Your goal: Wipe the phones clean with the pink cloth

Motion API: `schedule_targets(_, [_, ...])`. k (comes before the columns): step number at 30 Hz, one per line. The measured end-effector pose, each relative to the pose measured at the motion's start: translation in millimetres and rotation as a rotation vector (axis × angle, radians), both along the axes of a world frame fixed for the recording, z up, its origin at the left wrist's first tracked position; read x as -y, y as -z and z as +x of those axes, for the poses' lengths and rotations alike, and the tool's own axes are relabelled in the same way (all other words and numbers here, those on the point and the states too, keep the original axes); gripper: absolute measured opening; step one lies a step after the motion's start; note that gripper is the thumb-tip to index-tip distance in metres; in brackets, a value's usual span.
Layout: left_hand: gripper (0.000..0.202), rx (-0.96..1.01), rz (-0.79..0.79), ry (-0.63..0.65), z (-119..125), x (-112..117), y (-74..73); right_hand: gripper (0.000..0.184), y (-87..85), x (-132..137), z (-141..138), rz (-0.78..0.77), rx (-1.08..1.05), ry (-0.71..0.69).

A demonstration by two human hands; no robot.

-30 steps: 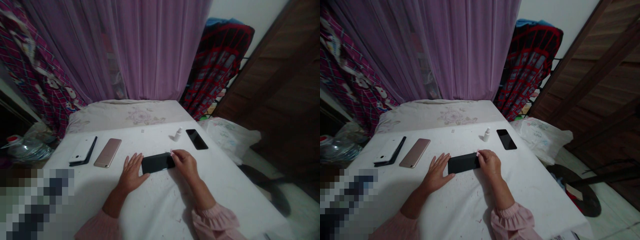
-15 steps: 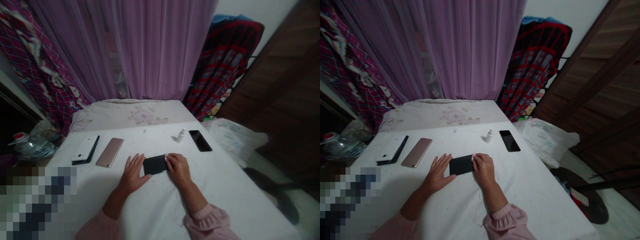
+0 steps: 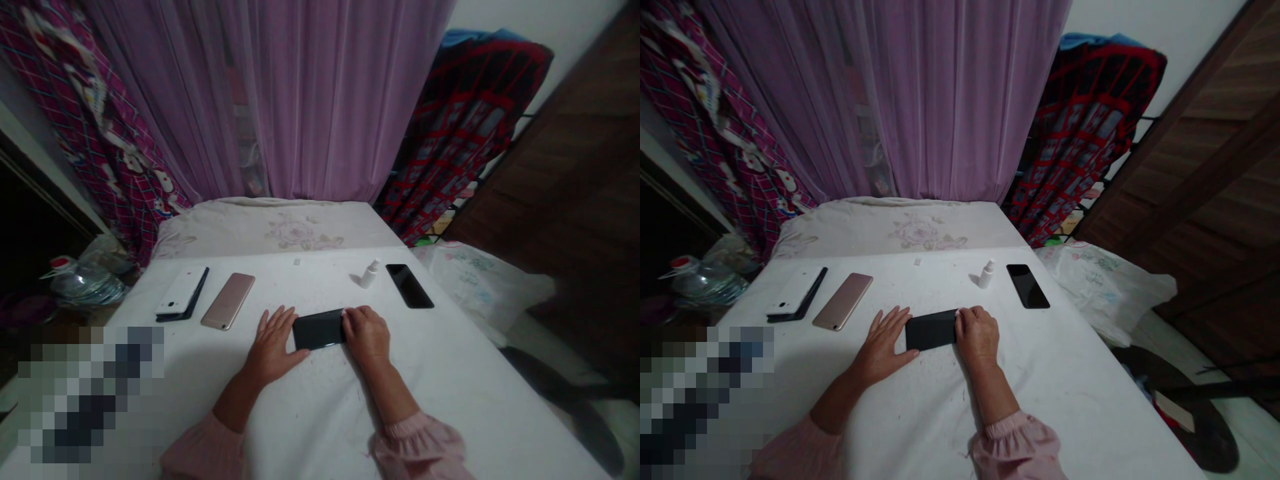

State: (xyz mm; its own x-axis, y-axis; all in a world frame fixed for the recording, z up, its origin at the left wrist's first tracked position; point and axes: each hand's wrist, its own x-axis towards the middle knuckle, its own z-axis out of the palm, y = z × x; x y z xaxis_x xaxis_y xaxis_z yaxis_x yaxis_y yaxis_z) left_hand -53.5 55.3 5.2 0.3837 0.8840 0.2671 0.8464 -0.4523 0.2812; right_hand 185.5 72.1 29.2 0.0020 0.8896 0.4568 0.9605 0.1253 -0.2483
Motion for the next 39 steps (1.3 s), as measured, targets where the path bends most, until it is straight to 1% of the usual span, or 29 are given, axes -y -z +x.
schedule_targets(4, [0.066, -0.007, -0.003, 0.0, 1, 0, -1.3, 0.019, -4.5, 4, -18, -0.011, 0.013, -0.082])
schedule_targets(6, [0.066, -0.008, 0.0, -0.008, 1, 0, -0.8, 0.019, -5.6, 4, -19, -0.023, 0.006, -0.1])
schedule_targets(12, [0.065, 0.005, -0.004, 0.004, -1, -1, 1.6, 0.021, -1.0, -4, 3, -0.023, -0.003, 0.042])
schedule_targets(14, [0.065, 0.006, -0.008, 0.009, -1, -2, 1.3, 0.021, 1.5, -5, 5, 0.004, 0.0, 0.05])
schedule_targets(17, [0.065, 0.003, -0.009, 0.005, -1, -2, 0.5, 0.021, 2.4, -3, -4, 0.033, -0.004, -0.004])
schedule_targets(21, [0.063, 0.001, 0.011, 0.003, 0, -1, 0.8, 0.019, -1.6, 3, -15, 0.021, -0.02, -0.079])
schedule_targets(24, [0.065, -0.006, 0.011, 0.006, -1, -2, 2.0, 0.019, -3.1, 1, -8, -0.001, -0.019, -0.038])
schedule_targets(27, [0.065, -0.009, 0.007, 0.009, -2, -2, 2.6, 0.019, -1.1, -3, 6, -0.019, -0.02, 0.044])
schedule_targets(29, [0.065, -0.009, 0.005, 0.013, -2, -3, 2.4, 0.021, 0.5, -3, 10, -0.006, -0.018, 0.061])
schedule_targets(31, [0.065, -0.007, 0.006, 0.017, -2, -2, 1.9, 0.022, 0.8, 2, 6, 0.032, -0.01, 0.025])
schedule_targets(33, [0.065, -0.002, 0.013, 0.013, -1, -2, 1.4, 0.023, -0.4, 9, -5, 0.067, -0.005, -0.057])
schedule_targets(36, [0.063, 0.002, 0.025, 0.007, -1, -2, 1.4, 0.022, -3.0, 20, -18, 0.074, -0.026, -0.163])
schedule_targets(37, [0.062, 0.001, 0.027, 0.009, -1, -1, 1.6, 0.021, -3.4, 22, -19, 0.071, -0.039, -0.169])
schedule_targets(39, [0.062, 0.002, 0.03, 0.016, -2, -1, 2.2, 0.021, -3.1, 23, -16, 0.064, -0.061, -0.136])
